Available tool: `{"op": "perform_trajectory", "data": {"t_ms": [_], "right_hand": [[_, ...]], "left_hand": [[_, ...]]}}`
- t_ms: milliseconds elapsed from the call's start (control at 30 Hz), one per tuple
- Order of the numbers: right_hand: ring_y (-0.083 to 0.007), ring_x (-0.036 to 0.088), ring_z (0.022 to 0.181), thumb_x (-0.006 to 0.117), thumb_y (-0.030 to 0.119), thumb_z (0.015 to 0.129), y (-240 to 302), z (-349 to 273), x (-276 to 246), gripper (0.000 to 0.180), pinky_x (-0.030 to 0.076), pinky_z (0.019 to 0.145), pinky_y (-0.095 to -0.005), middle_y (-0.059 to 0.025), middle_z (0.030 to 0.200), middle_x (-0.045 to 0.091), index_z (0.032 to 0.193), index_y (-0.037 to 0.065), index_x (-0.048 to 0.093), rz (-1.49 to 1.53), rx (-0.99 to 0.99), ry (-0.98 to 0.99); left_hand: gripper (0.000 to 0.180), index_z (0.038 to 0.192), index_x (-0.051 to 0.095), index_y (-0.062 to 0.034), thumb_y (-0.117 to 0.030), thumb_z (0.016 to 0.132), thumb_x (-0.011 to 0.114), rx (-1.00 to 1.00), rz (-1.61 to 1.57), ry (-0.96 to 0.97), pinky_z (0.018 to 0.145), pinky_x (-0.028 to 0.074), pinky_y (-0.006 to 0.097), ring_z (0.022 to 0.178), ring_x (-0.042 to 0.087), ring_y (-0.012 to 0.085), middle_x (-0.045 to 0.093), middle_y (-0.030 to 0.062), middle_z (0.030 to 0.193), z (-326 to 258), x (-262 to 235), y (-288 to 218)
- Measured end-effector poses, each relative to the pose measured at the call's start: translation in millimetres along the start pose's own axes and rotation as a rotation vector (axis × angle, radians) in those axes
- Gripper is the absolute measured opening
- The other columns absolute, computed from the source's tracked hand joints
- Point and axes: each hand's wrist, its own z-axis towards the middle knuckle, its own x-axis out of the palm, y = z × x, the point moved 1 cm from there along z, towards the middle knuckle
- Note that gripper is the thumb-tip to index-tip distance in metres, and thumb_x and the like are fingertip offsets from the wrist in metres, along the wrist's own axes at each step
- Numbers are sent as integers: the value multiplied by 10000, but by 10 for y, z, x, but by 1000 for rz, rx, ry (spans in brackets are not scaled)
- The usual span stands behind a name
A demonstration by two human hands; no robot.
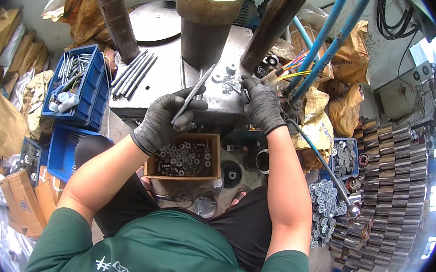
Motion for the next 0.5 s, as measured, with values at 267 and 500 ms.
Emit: {"op": "perform_trajectory", "data": {"t_ms": [267,500], "right_hand": [[-410,641,1021,703,55,728,-97,-49,-2,344,526,919,-483,-166,1063,708,1071,73,684,-123,-22,-20],[-378,623,895,722,100,701,9,-439,-48,232,506,823,-486,-153,901,666,924,89,661,-161,-87,-86]], "left_hand": [[583,1479,445,-44,-49,903,538,47,-21,-243,585,494,224,675,597,109,684,119,1126,14,261,-43],[436,1327,520,-35,-93,898,578,63,65,-60,536,440,229,643,567,90,678,93,1054,79,-62,-9]]}}
